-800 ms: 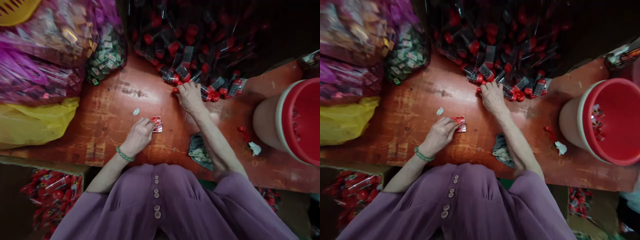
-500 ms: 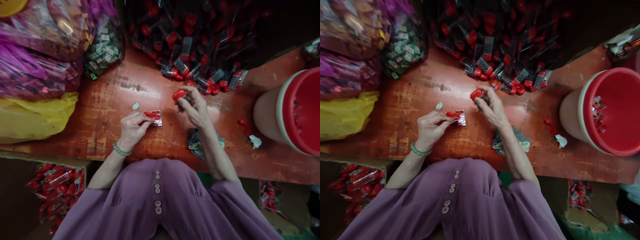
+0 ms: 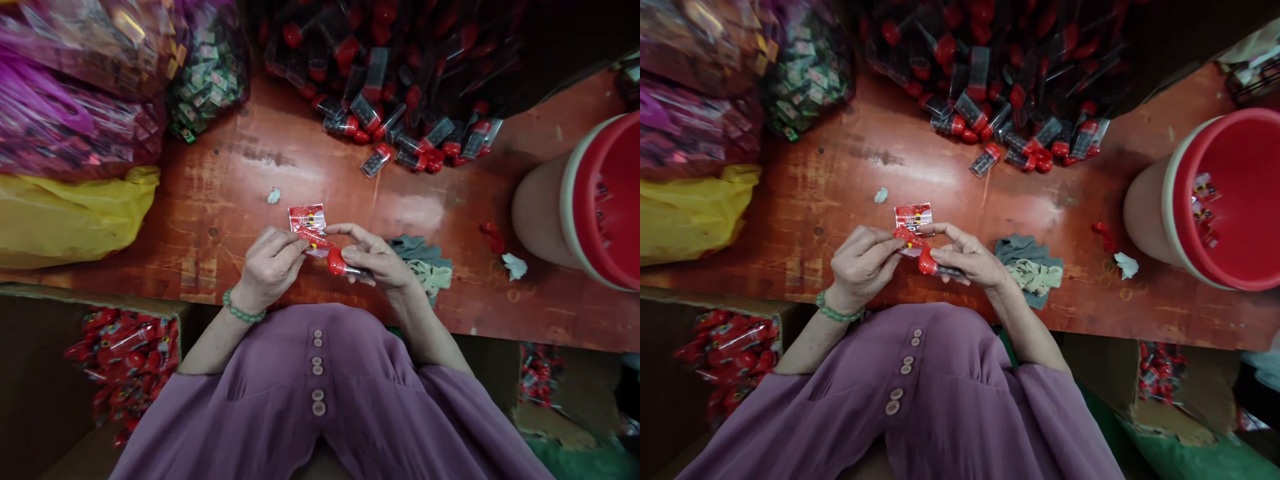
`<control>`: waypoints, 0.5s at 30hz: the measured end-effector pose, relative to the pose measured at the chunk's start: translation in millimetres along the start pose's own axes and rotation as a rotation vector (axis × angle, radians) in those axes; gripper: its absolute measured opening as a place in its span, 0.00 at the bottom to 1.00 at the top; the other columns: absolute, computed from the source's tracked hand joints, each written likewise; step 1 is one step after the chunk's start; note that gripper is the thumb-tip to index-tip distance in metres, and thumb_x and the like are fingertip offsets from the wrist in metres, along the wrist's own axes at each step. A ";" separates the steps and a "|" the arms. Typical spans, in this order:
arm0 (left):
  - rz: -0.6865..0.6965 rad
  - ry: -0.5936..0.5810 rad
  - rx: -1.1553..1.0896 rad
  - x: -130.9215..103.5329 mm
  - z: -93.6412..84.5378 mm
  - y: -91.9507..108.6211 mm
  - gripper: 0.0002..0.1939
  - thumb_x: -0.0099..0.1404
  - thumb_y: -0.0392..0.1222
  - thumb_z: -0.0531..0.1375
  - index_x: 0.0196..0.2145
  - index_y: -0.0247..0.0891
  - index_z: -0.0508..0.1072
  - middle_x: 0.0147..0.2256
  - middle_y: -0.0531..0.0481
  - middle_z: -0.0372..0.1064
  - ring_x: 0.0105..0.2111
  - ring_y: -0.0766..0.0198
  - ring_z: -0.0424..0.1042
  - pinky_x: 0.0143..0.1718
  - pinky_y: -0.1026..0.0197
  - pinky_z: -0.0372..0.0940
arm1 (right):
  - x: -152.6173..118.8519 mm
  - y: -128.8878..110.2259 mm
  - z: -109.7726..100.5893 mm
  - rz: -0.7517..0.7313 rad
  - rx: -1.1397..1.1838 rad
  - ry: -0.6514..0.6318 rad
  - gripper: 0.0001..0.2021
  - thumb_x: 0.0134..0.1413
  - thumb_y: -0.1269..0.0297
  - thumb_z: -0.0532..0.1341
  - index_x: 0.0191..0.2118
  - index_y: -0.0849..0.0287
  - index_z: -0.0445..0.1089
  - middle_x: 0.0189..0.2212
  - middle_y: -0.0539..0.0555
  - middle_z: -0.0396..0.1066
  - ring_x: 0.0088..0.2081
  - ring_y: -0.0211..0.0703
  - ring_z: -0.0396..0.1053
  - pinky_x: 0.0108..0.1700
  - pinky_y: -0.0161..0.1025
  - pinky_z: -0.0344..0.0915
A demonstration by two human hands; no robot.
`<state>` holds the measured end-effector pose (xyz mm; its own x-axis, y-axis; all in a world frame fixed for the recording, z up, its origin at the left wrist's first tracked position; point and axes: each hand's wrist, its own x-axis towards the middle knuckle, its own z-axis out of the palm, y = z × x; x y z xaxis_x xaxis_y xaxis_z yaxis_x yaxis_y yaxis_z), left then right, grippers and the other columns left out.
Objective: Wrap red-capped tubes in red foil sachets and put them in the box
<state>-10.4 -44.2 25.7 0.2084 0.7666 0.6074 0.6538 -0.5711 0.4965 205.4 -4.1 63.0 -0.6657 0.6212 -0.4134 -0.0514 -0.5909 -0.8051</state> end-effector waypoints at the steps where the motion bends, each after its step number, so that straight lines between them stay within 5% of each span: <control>1: 0.016 -0.006 0.000 -0.8 -0.3 1.2 0.09 0.64 0.30 0.61 0.41 0.37 0.77 0.34 0.45 0.76 0.34 0.61 0.71 0.37 0.58 0.68 | 0.4 0.3 -0.5 0.016 -0.012 -0.011 0.25 0.57 0.57 0.65 0.57 0.57 0.61 0.19 0.41 0.69 0.13 0.26 0.55 0.12 0.24 0.44; 8: 0.085 -0.031 0.047 -5.9 0.3 4.4 0.07 0.64 0.29 0.61 0.40 0.34 0.76 0.34 0.44 0.76 0.34 0.61 0.71 0.37 0.57 0.68 | 7.3 8.3 -10.5 0.092 -0.006 -0.001 0.19 0.56 0.58 0.66 0.51 0.58 0.68 0.22 0.44 0.73 0.15 0.27 0.63 0.11 0.23 0.46; 15: 0.143 -0.069 0.062 -10.5 7.3 3.4 0.06 0.63 0.30 0.62 0.39 0.33 0.75 0.34 0.44 0.76 0.34 0.61 0.70 0.36 0.58 0.66 | 12.2 17.0 -17.6 0.160 0.067 0.021 0.14 0.57 0.59 0.62 0.47 0.61 0.71 0.16 0.43 0.68 0.11 0.25 0.52 0.11 0.23 0.40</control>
<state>-5.1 -52.0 16.5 0.3500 0.6985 0.6242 0.6571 -0.6579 0.3679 209.5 2.5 36.8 -0.6538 0.5266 -0.5433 0.0042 -0.7155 -0.6986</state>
